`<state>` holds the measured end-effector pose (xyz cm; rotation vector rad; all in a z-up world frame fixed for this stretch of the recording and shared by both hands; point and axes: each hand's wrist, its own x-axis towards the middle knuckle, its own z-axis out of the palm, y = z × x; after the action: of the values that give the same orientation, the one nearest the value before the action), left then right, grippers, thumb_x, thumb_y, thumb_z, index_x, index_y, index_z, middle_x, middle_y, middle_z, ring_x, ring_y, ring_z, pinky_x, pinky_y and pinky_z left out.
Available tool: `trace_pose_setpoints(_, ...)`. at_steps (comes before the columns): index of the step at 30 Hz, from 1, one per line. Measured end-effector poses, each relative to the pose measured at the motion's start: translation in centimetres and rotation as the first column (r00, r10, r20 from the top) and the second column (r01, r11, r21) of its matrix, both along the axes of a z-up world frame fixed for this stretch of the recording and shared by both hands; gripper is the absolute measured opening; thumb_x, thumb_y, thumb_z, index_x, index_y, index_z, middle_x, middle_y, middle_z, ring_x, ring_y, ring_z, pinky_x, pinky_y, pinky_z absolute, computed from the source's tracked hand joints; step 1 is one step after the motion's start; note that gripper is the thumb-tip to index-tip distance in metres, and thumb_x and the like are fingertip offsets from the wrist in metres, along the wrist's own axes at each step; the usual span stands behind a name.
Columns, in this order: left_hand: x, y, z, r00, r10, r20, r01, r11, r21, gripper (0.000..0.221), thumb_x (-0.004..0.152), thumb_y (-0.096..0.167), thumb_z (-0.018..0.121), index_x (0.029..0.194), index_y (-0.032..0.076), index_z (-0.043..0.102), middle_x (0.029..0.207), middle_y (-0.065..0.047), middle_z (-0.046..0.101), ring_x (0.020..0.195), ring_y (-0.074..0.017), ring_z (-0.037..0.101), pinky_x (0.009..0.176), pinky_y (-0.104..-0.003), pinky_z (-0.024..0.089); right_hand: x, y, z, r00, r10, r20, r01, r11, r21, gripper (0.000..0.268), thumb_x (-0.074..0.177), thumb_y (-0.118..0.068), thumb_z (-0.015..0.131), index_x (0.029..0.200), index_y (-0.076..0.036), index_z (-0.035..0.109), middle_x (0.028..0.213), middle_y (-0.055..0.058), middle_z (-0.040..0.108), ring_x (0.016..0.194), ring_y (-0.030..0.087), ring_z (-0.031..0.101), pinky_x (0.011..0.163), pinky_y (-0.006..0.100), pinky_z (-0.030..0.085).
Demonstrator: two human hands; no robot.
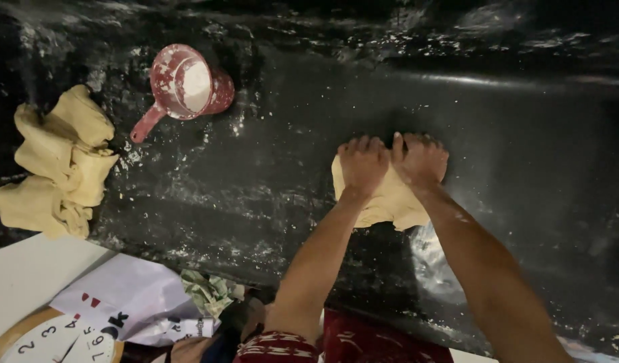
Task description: Manually kneading and folding dough on a floured surface in a bakery production area.
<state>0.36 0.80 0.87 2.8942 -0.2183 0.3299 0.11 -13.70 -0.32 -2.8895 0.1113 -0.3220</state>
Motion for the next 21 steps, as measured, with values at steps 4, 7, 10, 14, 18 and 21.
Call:
trace_pose_setpoints(4,1.6,-2.0,5.4,0.992,-0.122,0.035,0.116,0.984,0.133,0.024,0.096,0.027,0.054,0.081,0.017,0.071,0.073,-0.002,0.069,0.064,-0.0233,0.072,0.058,-0.039,0.054,0.1,0.0,1.2,0.999,0.049,-0.005,-0.049,0.999,0.014,0.056,0.112,-0.052,0.043,0.070,-0.024,0.067,0.056,0.000,0.059,0.052,0.023,0.066,0.052,0.036,0.050)
trace_pose_setpoints(7,2.5,-2.6,4.3,0.979,-0.144,-0.147,0.178,0.951,0.252,0.028,0.104,0.031,0.046,0.094,0.019,0.069,0.078,0.004,0.070,0.065,-0.0165,0.071,0.056,-0.033,0.051,0.7,0.5,1.7,0.999,-0.024,-0.025,0.024,1.000,0.010,0.053,0.111,-0.048,0.044,0.073,-0.023,0.072,0.055,0.002,0.061,0.053,0.024,0.068,0.054,0.035,0.049)
trace_pose_setpoints(10,3.0,-3.1,3.5,0.896,0.014,-0.444,-0.014,1.000,0.001,0.063,0.107,0.048,0.020,0.090,0.015,0.070,0.070,-0.003,0.070,0.065,-0.0197,0.074,0.058,-0.034,0.052,0.3,0.2,1.6,0.999,-0.047,-0.015,0.048,0.995,0.089,0.053,0.109,-0.047,0.049,0.075,-0.016,0.075,0.055,0.009,0.064,0.053,0.035,0.068,0.053,0.043,0.051)
trace_pose_setpoints(14,3.3,-3.1,3.4,0.930,0.044,-0.366,-0.085,0.992,-0.095,0.064,0.102,0.056,0.031,0.079,0.012,0.071,0.069,-0.011,0.073,0.068,-0.0321,0.077,0.059,-0.045,0.059,0.3,-0.1,1.9,0.998,-0.057,-0.018,0.059,0.979,0.193,0.050,0.110,-0.045,0.050,0.076,-0.016,0.072,0.060,0.011,0.066,0.058,0.035,0.070,0.054,0.044,0.050)
trace_pose_setpoints(18,3.5,-3.1,3.0,0.984,0.042,-0.173,-0.063,0.991,-0.119,0.058,0.104,0.050,0.040,0.068,0.015,0.069,0.060,-0.007,0.070,0.060,-0.0263,0.075,0.052,-0.036,0.054,0.2,-0.3,2.9,0.999,-0.049,-0.005,0.048,0.942,0.331,0.051,0.110,-0.047,0.049,0.078,-0.013,0.071,0.065,0.014,0.067,0.066,0.039,0.070,0.062,0.046,0.052)
trace_pose_setpoints(21,3.6,-3.0,2.3,0.999,0.034,-0.037,-0.038,0.993,-0.114,0.046,0.102,0.046,0.048,0.074,0.019,0.073,0.059,-0.002,0.069,0.051,-0.0142,0.069,0.047,-0.024,0.046,-0.3,-0.9,1.3,0.981,-0.042,0.190,-0.049,0.892,0.450,0.027,0.105,-0.035,0.065,0.090,-0.015,0.076,0.075,0.012,0.070,0.075,0.040,0.069,0.076,0.048,0.053)
